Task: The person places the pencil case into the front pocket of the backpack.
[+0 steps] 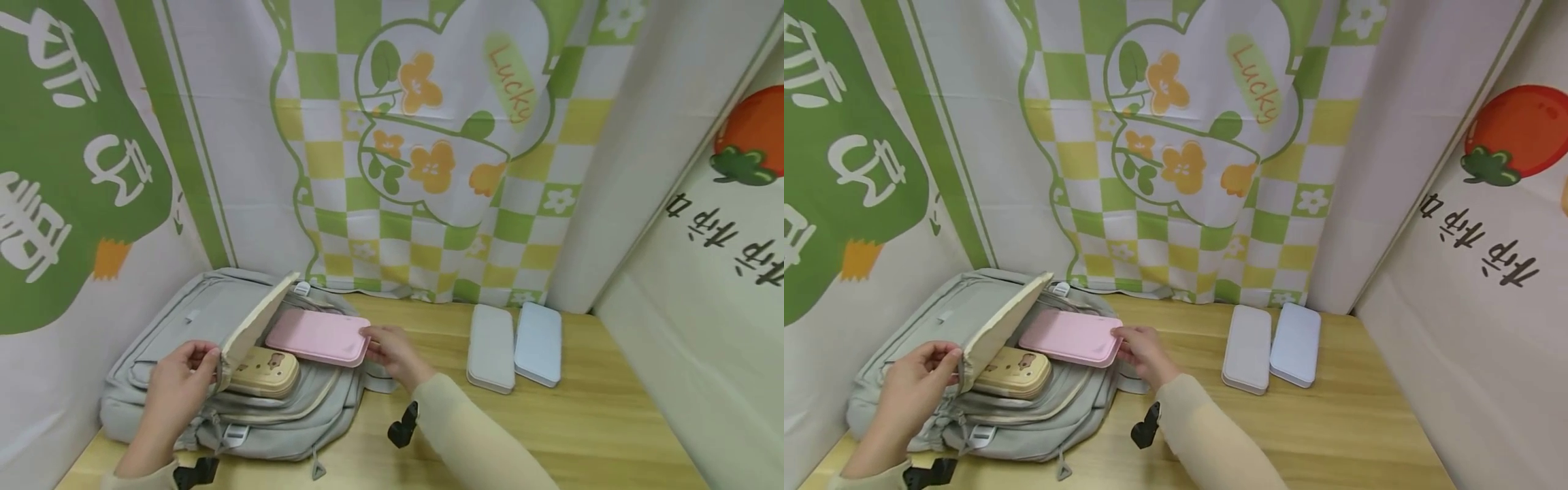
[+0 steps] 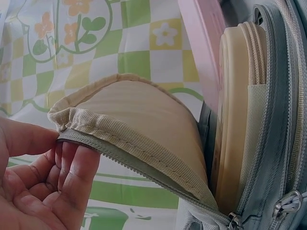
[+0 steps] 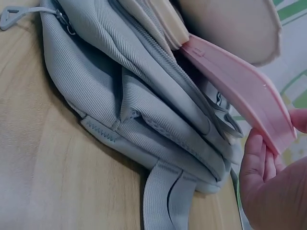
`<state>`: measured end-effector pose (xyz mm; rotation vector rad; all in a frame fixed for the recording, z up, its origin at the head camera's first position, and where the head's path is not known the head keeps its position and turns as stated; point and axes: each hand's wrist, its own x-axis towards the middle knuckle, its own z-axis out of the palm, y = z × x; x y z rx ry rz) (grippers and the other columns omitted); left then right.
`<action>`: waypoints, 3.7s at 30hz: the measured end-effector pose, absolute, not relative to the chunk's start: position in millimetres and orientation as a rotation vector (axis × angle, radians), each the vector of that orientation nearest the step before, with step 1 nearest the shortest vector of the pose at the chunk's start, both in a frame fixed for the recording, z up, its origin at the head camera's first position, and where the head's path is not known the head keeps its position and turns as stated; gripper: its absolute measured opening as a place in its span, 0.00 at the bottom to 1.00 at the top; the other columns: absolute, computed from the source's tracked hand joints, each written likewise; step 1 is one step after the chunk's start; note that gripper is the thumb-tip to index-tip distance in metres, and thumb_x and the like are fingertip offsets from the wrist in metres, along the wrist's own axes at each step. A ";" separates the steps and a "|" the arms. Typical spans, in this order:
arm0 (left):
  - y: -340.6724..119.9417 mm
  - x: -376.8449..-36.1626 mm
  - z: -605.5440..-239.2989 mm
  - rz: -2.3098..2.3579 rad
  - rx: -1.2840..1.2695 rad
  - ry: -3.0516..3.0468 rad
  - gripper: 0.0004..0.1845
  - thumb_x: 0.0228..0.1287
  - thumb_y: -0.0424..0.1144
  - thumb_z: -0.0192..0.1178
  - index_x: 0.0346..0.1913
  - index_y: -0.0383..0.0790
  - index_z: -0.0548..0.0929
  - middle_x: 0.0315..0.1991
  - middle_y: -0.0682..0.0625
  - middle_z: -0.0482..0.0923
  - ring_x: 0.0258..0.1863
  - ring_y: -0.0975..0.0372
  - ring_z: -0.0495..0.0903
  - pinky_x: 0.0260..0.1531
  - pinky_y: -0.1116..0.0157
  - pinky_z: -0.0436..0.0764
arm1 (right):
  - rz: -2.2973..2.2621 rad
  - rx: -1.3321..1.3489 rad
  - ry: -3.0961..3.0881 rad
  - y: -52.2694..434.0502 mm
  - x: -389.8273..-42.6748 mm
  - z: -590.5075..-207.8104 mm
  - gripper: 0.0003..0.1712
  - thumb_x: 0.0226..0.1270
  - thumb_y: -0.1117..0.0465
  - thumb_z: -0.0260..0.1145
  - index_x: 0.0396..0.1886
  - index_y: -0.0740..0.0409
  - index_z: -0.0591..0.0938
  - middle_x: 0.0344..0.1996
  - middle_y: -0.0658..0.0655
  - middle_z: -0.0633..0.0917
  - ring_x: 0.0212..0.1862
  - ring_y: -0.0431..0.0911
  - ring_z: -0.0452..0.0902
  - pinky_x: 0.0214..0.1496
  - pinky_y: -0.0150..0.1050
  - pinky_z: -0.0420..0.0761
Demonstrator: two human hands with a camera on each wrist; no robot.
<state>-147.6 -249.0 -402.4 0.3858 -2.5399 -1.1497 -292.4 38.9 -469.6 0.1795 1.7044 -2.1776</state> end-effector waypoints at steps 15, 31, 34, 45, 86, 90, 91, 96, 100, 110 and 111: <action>-248.9 -153.3 -408.2 -1.143 0.352 -2.496 0.10 0.76 0.34 0.59 0.45 0.27 0.82 0.33 0.40 0.83 0.27 0.64 0.78 0.24 0.71 0.77 | -2.143 0.140 1.766 -6.8 -296.4 -475.2 0.23 0.73 0.73 0.63 0.62 0.80 0.71 0.46 0.66 0.83 0.40 0.47 0.84 0.51 0.42 0.85; -247.3 -153.6 -409.0 -1.131 0.297 -2.506 0.10 0.76 0.35 0.59 0.45 0.28 0.82 0.32 0.44 0.83 0.26 0.64 0.76 0.23 0.69 0.75 | -1.927 0.134 2.087 -45.0 -299.7 -464.7 0.14 0.72 0.73 0.63 0.53 0.78 0.77 0.44 0.65 0.81 0.40 0.51 0.85 0.49 0.42 0.86; -245.9 -153.8 -409.1 -1.136 0.275 -2.507 0.11 0.77 0.36 0.59 0.44 0.28 0.82 0.31 0.45 0.82 0.25 0.64 0.76 0.22 0.68 0.75 | -1.914 0.155 2.085 -48.7 -298.8 -465.0 0.18 0.73 0.72 0.62 0.57 0.78 0.75 0.48 0.65 0.79 0.44 0.52 0.85 0.51 0.43 0.85; -248.5 -154.4 -409.8 -1.146 0.295 -2.507 0.11 0.77 0.36 0.58 0.45 0.28 0.82 0.33 0.43 0.82 0.26 0.63 0.77 0.23 0.69 0.77 | -1.964 0.066 1.943 -53.6 -301.1 -466.6 0.21 0.70 0.75 0.63 0.60 0.80 0.76 0.49 0.67 0.83 0.48 0.53 0.83 0.54 0.44 0.83; -245.0 -150.1 -408.8 -1.132 0.347 -2.632 0.15 0.79 0.40 0.55 0.49 0.28 0.81 0.35 0.42 0.83 0.28 0.60 0.79 0.26 0.65 0.76 | -1.698 0.020 2.143 141.5 -310.6 -436.4 0.31 0.80 0.64 0.55 0.76 0.73 0.61 0.71 0.75 0.67 0.71 0.67 0.65 0.69 0.54 0.71; -245.4 -150.7 -410.5 -1.082 0.333 -2.631 0.14 0.78 0.40 0.56 0.48 0.28 0.82 0.34 0.43 0.83 0.30 0.58 0.77 0.27 0.63 0.74 | -1.698 0.071 2.171 161.2 -310.8 -436.2 0.31 0.81 0.64 0.54 0.76 0.74 0.60 0.72 0.75 0.65 0.72 0.68 0.63 0.70 0.54 0.70; -245.4 -150.7 -410.8 -1.074 0.334 -2.632 0.14 0.78 0.40 0.56 0.48 0.28 0.82 0.34 0.43 0.83 0.30 0.58 0.77 0.28 0.63 0.74 | -1.701 0.086 2.179 166.7 -310.8 -436.1 0.31 0.81 0.64 0.54 0.76 0.74 0.60 0.73 0.75 0.65 0.72 0.68 0.63 0.70 0.54 0.70; -244.6 -151.1 -411.7 -1.067 0.334 -2.625 0.14 0.78 0.39 0.57 0.48 0.28 0.82 0.35 0.42 0.83 0.34 0.54 0.78 0.30 0.61 0.75 | -1.648 0.123 2.252 197.4 -311.6 -434.7 0.32 0.82 0.63 0.52 0.77 0.75 0.58 0.74 0.76 0.63 0.73 0.69 0.60 0.71 0.56 0.68; -245.2 -151.0 -412.3 -1.078 0.320 -2.630 0.14 0.79 0.40 0.55 0.47 0.29 0.82 0.36 0.42 0.83 0.34 0.54 0.79 0.31 0.61 0.75 | -1.563 0.178 2.339 223.6 -312.6 -435.8 0.34 0.81 0.62 0.53 0.78 0.74 0.57 0.74 0.77 0.62 0.73 0.70 0.60 0.70 0.57 0.69; -246.7 -151.3 -414.5 -1.078 0.259 -2.631 0.14 0.79 0.40 0.55 0.47 0.29 0.82 0.36 0.42 0.83 0.35 0.55 0.80 0.31 0.61 0.76 | -1.467 0.242 2.469 277.1 -307.0 -438.6 0.36 0.80 0.61 0.52 0.77 0.78 0.54 0.74 0.79 0.58 0.73 0.72 0.59 0.69 0.59 0.69; -246.6 -151.4 -414.5 -1.079 0.257 -2.633 0.14 0.79 0.40 0.55 0.47 0.29 0.82 0.36 0.42 0.83 0.35 0.54 0.80 0.31 0.61 0.76 | -1.458 0.237 2.486 282.0 -306.2 -438.7 0.35 0.80 0.61 0.52 0.77 0.78 0.55 0.74 0.79 0.58 0.72 0.73 0.59 0.69 0.60 0.69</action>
